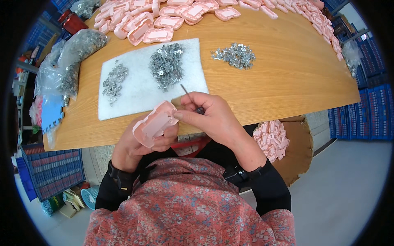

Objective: The person sits at a table and assembles pink plastic components by inserting small metal pins into them. They repeatedly pick up a plastic part, insert a pin from a pile on the table, and place the finished unit into a growing stack.

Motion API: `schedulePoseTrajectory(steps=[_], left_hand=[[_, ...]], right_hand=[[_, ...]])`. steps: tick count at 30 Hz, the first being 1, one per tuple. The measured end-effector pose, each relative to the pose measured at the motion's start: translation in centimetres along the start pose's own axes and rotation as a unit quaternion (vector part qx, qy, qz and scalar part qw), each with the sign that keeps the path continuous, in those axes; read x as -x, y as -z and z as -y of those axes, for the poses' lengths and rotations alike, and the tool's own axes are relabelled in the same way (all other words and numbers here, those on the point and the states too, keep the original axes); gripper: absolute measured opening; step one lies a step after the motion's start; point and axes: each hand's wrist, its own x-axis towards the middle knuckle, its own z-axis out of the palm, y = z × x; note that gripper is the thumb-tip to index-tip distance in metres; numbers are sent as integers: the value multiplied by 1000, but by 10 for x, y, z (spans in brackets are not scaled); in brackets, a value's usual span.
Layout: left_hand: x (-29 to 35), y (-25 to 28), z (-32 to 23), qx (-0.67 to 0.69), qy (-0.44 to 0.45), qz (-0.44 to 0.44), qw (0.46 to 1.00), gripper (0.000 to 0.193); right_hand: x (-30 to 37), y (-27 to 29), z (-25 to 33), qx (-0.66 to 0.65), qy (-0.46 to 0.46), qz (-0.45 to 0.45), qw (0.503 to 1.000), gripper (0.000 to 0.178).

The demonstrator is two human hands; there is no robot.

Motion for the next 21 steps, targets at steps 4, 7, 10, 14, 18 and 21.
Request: schedulePoseTrajectory(steps=[4,7,10,14,18,21], left_hand=[[-10,-11,-6,-71,-37,-76,994,37],[-24,-24,-5,-324,-131,-193,917,35],[-33,-29,3,-510,-200,-220,807,36],[-42,-38,7,-353,-181,-186,899,41],[-40,-33,1,-203,-111,-136,963,47],[-39,-37,-4,-157,-96,-140,973,50]], right_hand=[[11,6,-3,-65,26,-12,997,23],[20,0,10,-153,-1,-6,988,29],[23,2,11,-129,-22,-9,991,32],[22,14,0,-193,-46,-2,980,31],[20,17,7,-178,-33,-5,984,28],[14,47,0,-2,1,-144,990,24]])
